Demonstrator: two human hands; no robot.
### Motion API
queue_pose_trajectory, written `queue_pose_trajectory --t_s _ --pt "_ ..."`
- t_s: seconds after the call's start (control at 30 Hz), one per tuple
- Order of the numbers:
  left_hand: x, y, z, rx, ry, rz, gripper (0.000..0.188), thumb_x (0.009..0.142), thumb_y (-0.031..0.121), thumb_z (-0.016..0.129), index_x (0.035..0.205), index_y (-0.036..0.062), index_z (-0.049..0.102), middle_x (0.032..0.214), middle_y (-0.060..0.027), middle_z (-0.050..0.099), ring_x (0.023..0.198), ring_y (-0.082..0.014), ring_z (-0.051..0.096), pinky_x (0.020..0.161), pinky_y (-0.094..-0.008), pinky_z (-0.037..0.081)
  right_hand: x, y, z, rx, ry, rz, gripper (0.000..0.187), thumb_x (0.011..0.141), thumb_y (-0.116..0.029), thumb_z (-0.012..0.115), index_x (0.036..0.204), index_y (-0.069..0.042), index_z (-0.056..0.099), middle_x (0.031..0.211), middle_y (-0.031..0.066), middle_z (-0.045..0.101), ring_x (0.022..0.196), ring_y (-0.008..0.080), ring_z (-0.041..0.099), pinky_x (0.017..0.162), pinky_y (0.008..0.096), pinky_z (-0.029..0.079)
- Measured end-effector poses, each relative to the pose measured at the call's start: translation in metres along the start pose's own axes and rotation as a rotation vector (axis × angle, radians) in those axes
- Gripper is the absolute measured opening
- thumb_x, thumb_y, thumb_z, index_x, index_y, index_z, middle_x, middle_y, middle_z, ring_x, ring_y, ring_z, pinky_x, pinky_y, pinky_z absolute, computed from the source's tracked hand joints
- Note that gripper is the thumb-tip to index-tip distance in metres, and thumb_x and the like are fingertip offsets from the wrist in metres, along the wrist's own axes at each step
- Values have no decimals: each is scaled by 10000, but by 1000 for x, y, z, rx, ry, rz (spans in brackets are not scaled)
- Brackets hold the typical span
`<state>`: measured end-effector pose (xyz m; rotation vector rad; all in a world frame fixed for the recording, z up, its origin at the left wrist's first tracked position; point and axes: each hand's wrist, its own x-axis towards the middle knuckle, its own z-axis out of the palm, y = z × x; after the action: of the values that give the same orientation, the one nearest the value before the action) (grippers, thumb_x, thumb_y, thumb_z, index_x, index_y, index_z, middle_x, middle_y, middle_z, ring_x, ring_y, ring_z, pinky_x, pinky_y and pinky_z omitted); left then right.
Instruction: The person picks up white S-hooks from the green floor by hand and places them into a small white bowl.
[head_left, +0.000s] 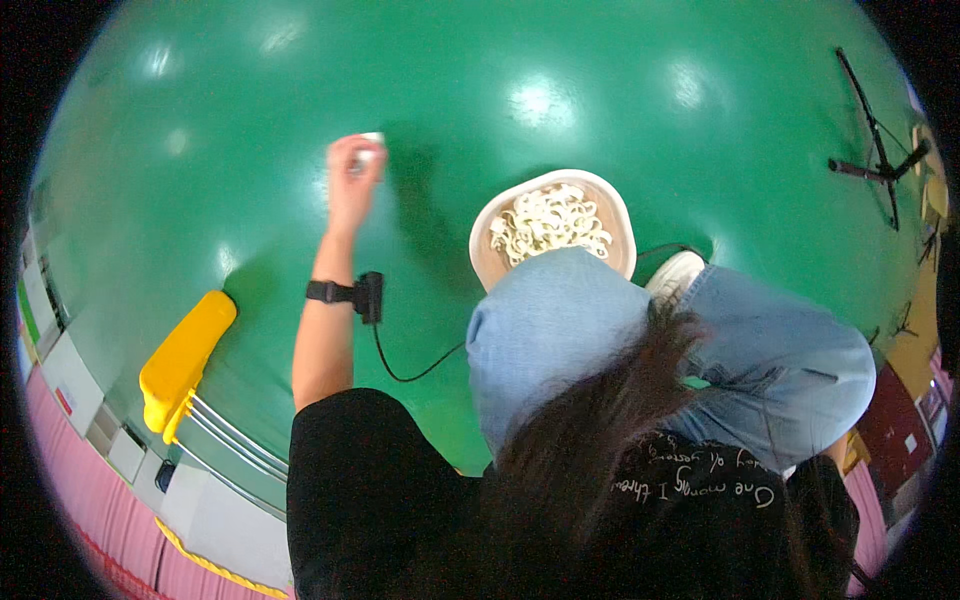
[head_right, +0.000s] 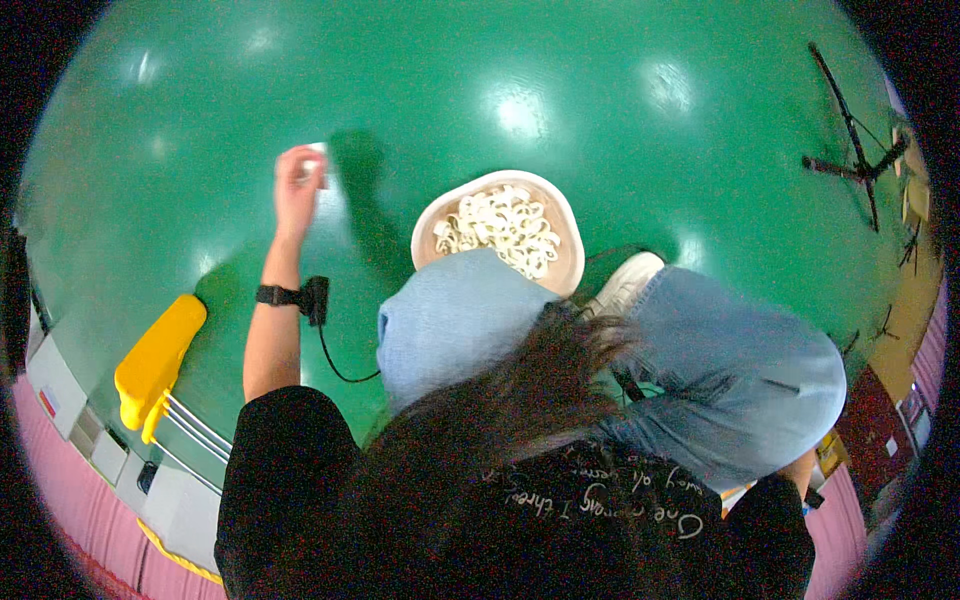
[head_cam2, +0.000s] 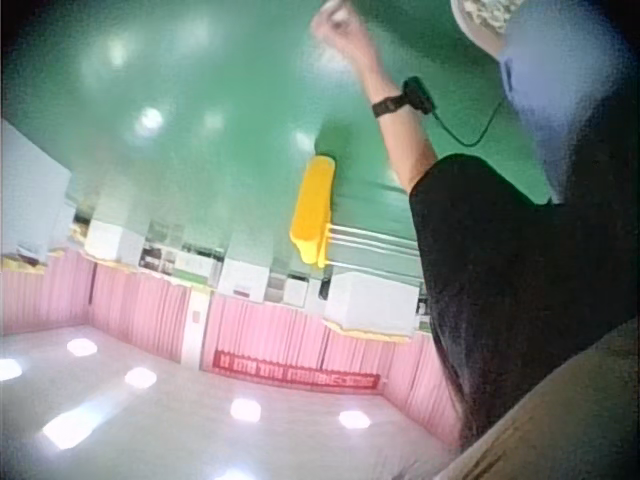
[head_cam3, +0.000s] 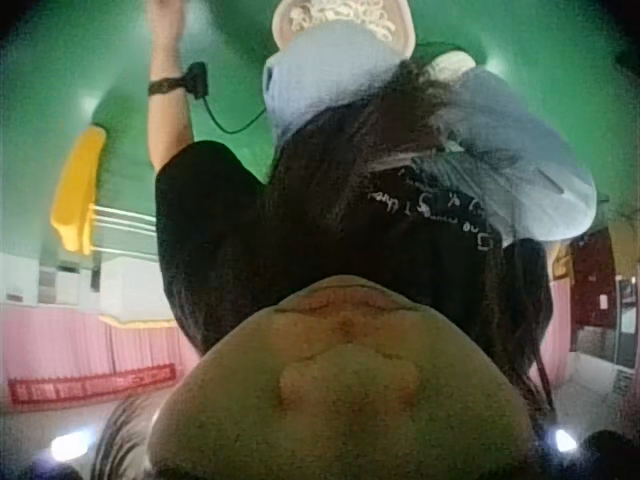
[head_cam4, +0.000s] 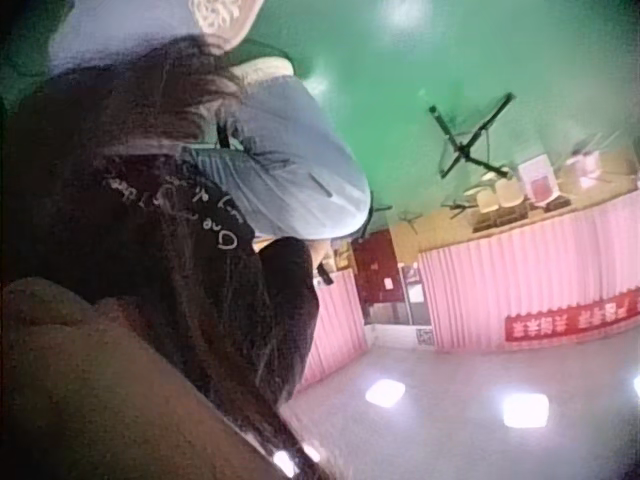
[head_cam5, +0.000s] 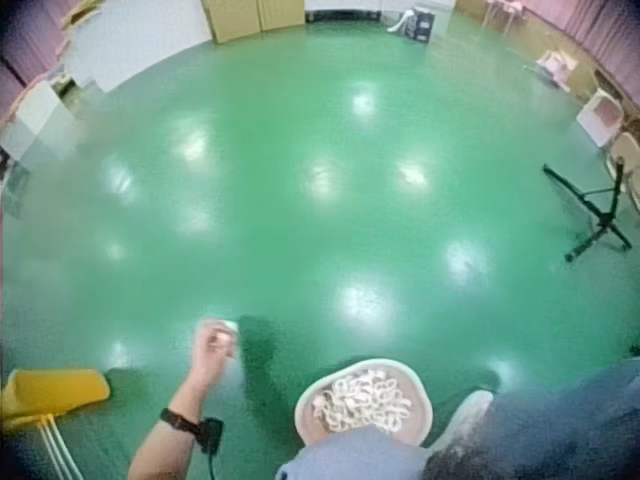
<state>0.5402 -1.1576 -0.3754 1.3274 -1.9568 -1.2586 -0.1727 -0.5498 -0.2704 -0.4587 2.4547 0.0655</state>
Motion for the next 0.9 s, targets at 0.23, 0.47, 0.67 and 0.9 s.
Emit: queue_pose_trajectory --t_s 0.23,0.47,0.67,0.9 --pt "-49 134 105 -219 -798 283 195 922 192 592 1085 97 637 1292 -139 519 1178 -278 509 968 -362 438 17 5 -5 -4 38 -30 335 894 -284 596 1081 -7 611 981 173 681 911 286 663 796 378 513" --pt "-59 129 91 -128 -407 28 233 942 122 530 1144 47 617 1209 -125 596 1116 -270 561 951 -353 445 49 -37 -3 -160 104 -304 339 896 -287 594 1085 -6 610 989 176 681 920 291 663 801 380 513" --pt "-140 68 75 -134 -144 -336 297 941 149 554 1210 24 531 1147 -102 598 1068 -218 568 920 -346 459 43 -312 34 -197 -379 -788 345 878 -248 597 1123 -5 588 1067 179 652 983 306 637 842 366 503" --pt "-217 59 124 -634 -331 -648 351 948 148 547 1272 19 517 1197 -117 619 1060 -183 591 916 -366 466 -14 -450 131 94 -1038 -855 504 858 -332 694 1257 -78 519 1053 75 642 976 163 588 835 311 492"
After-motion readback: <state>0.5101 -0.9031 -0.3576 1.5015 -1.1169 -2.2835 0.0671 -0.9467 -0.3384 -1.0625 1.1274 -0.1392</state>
